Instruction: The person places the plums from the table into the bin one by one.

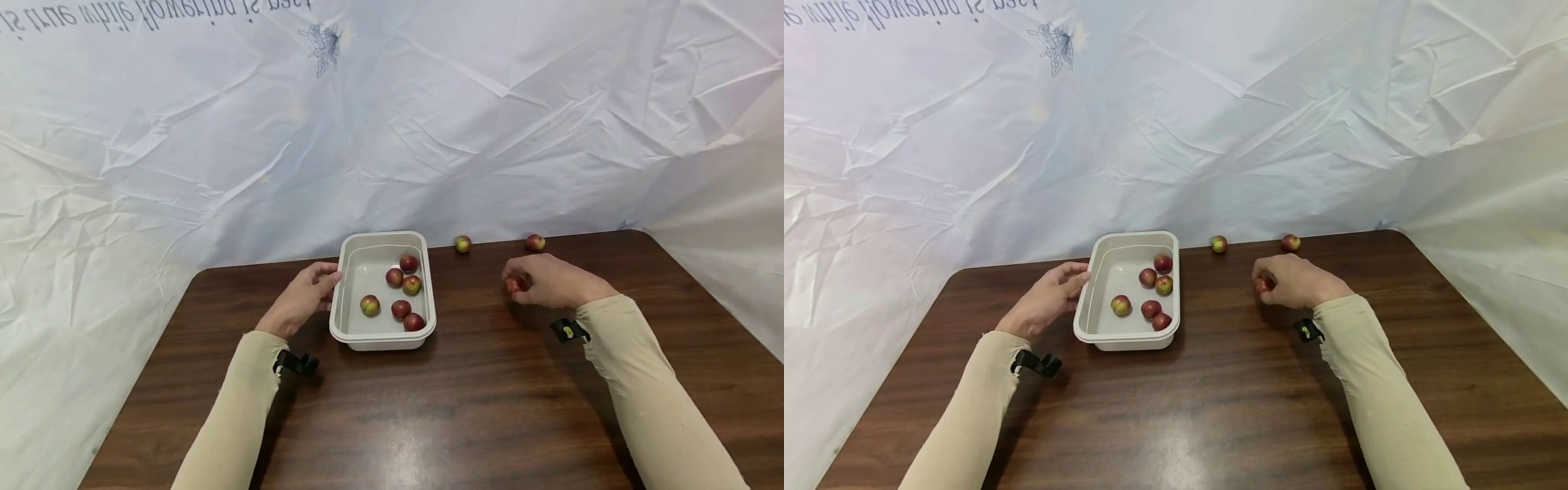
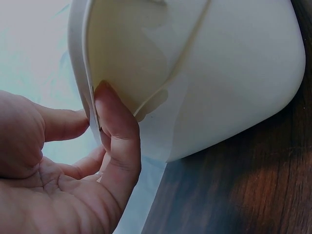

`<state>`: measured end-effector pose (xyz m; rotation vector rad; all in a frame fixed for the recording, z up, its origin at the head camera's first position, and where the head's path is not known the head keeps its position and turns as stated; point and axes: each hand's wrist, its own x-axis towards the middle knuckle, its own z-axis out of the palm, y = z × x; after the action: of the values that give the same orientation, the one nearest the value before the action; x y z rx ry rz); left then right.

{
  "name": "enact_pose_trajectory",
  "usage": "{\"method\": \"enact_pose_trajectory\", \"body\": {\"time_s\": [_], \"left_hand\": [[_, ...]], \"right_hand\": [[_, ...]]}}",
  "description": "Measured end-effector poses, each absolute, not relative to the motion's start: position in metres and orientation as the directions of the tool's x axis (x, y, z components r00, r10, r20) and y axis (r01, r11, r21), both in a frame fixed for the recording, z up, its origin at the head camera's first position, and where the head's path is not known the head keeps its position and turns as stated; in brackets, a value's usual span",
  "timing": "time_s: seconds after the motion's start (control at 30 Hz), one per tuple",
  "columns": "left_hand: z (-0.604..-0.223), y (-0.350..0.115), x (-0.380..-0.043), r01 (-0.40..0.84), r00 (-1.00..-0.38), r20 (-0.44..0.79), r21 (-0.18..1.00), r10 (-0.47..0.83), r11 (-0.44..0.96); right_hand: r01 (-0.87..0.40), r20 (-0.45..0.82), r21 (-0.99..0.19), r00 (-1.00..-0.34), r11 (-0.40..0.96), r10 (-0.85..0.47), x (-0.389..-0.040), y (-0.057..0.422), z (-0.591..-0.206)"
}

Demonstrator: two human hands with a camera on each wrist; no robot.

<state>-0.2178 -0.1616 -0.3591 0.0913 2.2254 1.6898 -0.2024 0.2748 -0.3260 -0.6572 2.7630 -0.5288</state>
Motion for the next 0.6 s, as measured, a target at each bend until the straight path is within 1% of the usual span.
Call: {"method": "enact_pose_trajectory", "body": {"time_s": [0.17,0.27,0.4,0.6], "left_hand": [[-0.360,-0.162,-0.218,-0.159,-0.939,-0.235,0.945,0.253,0.287],[-0.359,-0.162,-0.218,-0.158,-0.939,-0.234,0.945,0.254,0.285],[-0.360,-0.162,-0.218,-0.156,-0.939,-0.231,0.946,0.255,0.285],[-0.360,-0.162,-0.218,-0.149,-0.939,-0.224,0.949,0.263,0.278]], "right_hand": [[-0.406,-0.123,-0.398,-0.865,0.823,-0.486,-0.202,0.271,-0.324],[-0.434,-0.079,-0.387,-0.864,0.814,-0.498,-0.201,0.269,-0.323],[-0.470,-0.005,-0.349,-0.864,0.811,-0.503,-0.199,0.265,-0.321],[-0.504,0.060,-0.295,-0.858,0.812,-0.511,-0.198,0.257,-0.319]]}}
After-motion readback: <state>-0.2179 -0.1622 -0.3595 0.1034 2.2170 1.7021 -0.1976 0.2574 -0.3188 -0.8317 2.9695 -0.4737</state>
